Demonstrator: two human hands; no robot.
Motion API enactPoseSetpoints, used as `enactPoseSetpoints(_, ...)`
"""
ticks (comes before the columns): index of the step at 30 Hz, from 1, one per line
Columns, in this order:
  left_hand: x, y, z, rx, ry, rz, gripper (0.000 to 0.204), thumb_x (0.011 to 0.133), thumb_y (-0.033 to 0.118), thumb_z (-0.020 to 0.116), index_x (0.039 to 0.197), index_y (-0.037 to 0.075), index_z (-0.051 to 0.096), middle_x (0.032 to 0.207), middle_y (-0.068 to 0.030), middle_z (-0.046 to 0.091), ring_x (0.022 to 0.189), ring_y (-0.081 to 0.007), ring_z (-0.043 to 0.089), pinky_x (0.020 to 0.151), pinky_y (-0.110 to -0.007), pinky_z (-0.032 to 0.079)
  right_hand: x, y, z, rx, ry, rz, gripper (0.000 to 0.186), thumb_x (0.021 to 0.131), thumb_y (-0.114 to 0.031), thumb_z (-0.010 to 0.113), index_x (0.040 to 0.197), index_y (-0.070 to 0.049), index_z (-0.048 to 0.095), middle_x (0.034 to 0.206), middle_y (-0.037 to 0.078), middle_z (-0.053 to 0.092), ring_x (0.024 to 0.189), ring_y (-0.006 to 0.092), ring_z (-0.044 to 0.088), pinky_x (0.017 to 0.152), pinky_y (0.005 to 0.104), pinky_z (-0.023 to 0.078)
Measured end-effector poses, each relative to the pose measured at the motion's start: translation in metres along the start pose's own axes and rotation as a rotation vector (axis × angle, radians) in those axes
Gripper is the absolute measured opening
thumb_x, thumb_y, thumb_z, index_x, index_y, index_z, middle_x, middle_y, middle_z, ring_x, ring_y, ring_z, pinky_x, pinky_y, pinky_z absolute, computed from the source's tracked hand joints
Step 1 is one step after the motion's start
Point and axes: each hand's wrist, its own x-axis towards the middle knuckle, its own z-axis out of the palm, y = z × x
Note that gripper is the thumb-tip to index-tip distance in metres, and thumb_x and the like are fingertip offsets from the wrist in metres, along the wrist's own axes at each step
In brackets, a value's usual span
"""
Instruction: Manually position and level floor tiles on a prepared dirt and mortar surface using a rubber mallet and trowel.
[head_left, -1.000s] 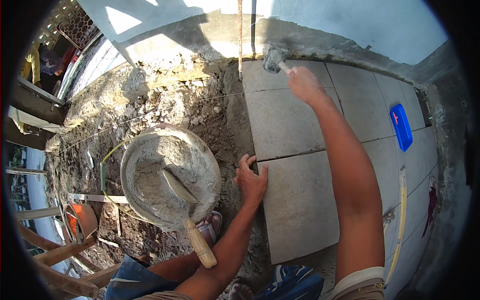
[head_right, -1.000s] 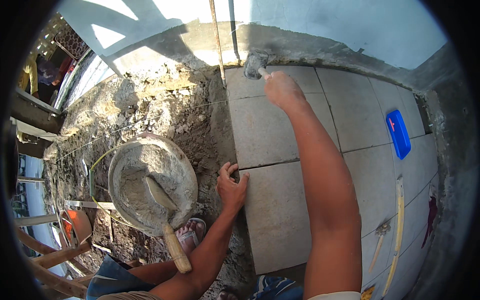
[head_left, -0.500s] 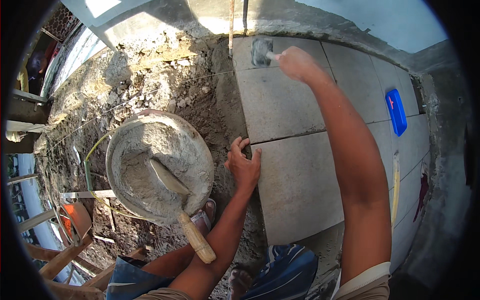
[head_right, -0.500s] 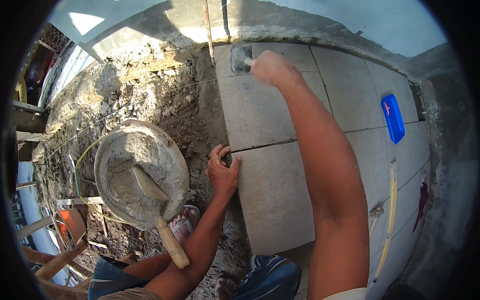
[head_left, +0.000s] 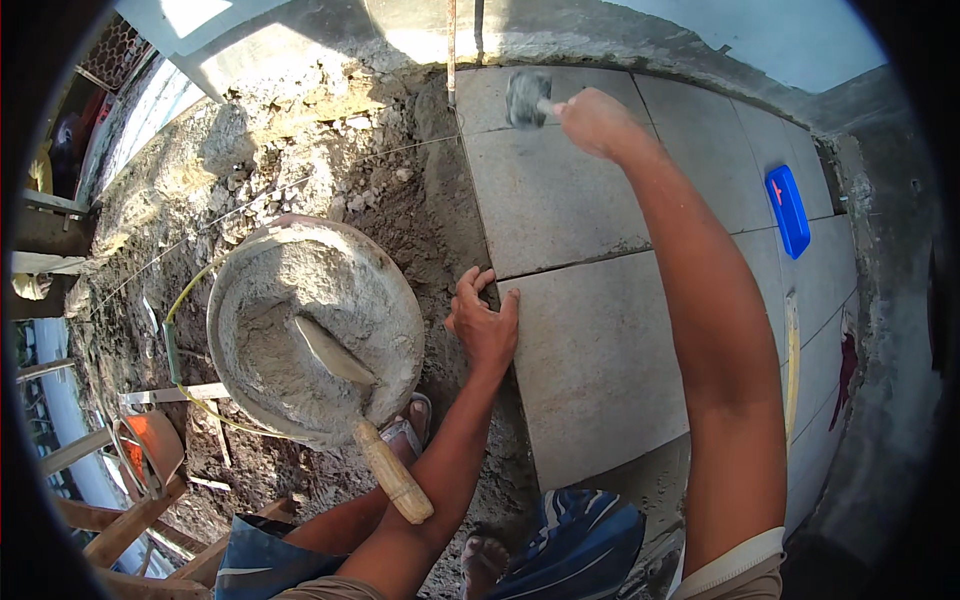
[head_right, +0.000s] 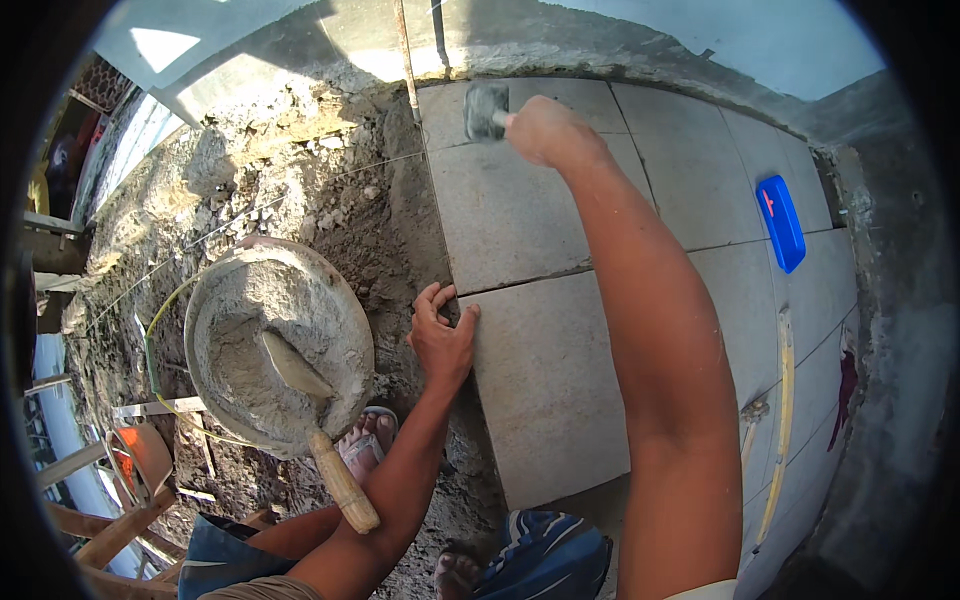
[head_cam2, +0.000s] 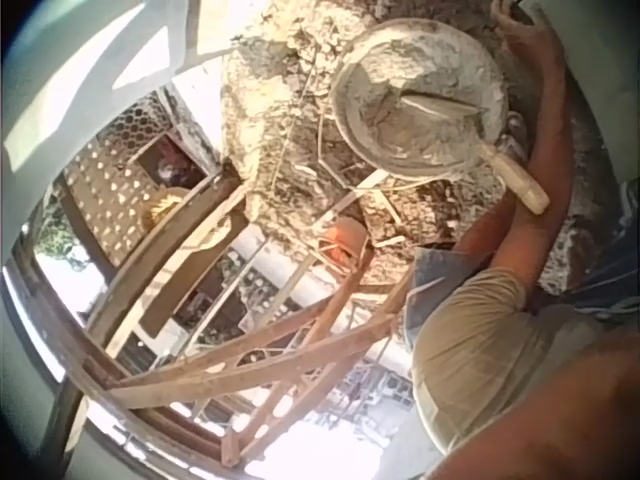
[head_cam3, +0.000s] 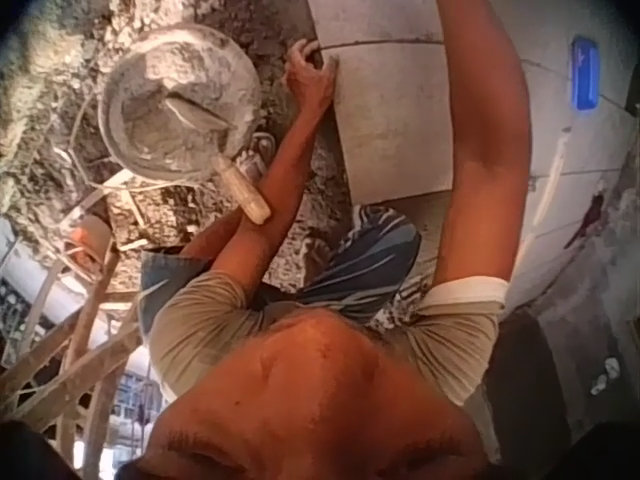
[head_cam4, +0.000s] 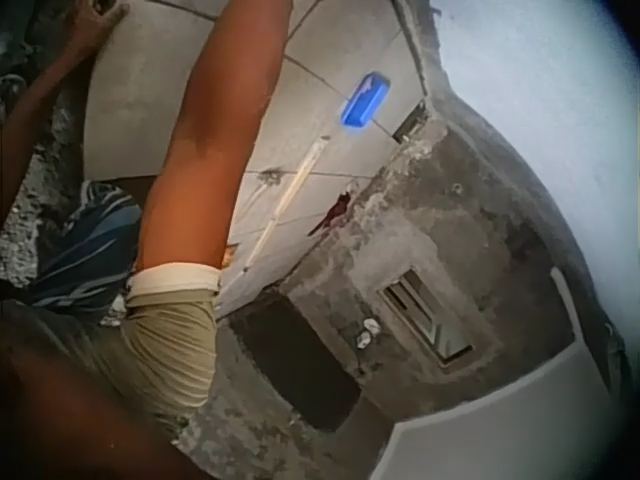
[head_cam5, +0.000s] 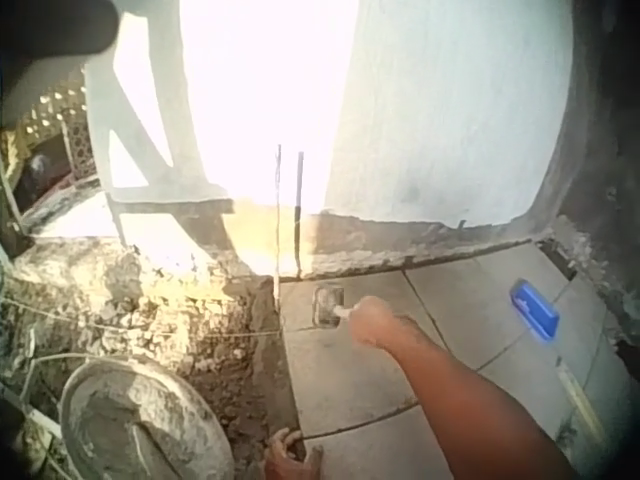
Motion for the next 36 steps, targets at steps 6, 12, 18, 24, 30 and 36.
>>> enactPoseSetpoints(6,-0.001,0.001,0.000,0.008,-0.011,-0.001,0.068,0.083,0.026,0.083,0.142,0.008,0.053,0.132,0.0003,0.073,0.107,-0.0233,0.061,0.107,-0.046,0.035,0.012,-0.004,0.015,-0.102,-0.052,0.041,0.041,0.106,-0.038,0.056,0.109,-0.004,0.080,0.122,0.025,0.073,0.115,0.0423,0.071,0.094,0.0531,0.054)
enactPoseSetpoints(12,0.002,0.000,-0.001,0.029,-0.012,0.030,0.069,0.083,0.027,0.083,0.142,0.008,0.053,0.131,-0.0005,0.073,0.110,-0.0248,0.062,0.108,-0.047,0.035,-0.005,0.002,0.001,-0.165,-0.070,-0.135,0.060,0.110,-0.042,0.053,0.082,0.007,0.071,0.080,0.022,0.070,0.082,0.0402,0.072,0.074,0.0501,0.057)
enactPoseSetpoints(18,0.001,0.001,-0.002,0.034,-0.007,0.036,0.068,0.083,0.028,0.083,0.141,0.008,0.053,0.131,-0.0005,0.073,0.111,-0.0256,0.062,0.107,-0.047,0.035,0.005,-0.014,0.011,0.341,0.624,-0.045,0.055,0.110,-0.039,0.053,0.089,0.009,0.072,0.078,0.023,0.070,0.078,0.0390,0.072,0.073,0.0499,0.056)
enactPoseSetpoints(24,0.000,-0.003,-0.003,0.020,-0.023,0.011,0.068,0.083,0.028,0.084,0.140,0.007,0.054,0.130,-0.0004,0.073,0.110,-0.0253,0.063,0.107,-0.047,0.036,0.010,-0.001,0.005,0.305,0.201,-0.040,0.052,0.109,-0.038,0.054,0.095,0.008,0.074,0.088,0.027,0.072,0.089,0.0412,0.072,0.081,0.0499,0.056)
enactPoseSetpoints(30,0.000,-0.004,-0.001,0.042,0.001,0.050,0.069,0.081,0.028,0.084,0.140,0.008,0.054,0.127,0.0011,0.074,0.103,-0.0232,0.061,0.104,-0.046,0.037,0.010,-0.004,-0.004,-0.182,-0.212,0.101,0.043,0.105,-0.040,0.060,0.118,-0.003,0.076,0.123,0.024,0.074,0.118,0.0434,0.069,0.096,0.0538,0.053)
enactPoseSetpoints(36,0.005,-0.006,-0.002,0.018,0.009,0.064,0.069,0.081,0.029,0.084,0.140,0.009,0.056,0.125,0.0021,0.074,0.099,-0.0220,0.061,0.103,-0.045,0.037,-0.002,-0.010,0.007,0.071,0.099,0.021,0.047,0.105,-0.044,0.057,0.125,-0.004,0.074,0.130,0.023,0.072,0.122,0.0416,0.069,0.097,0.0549,0.054)
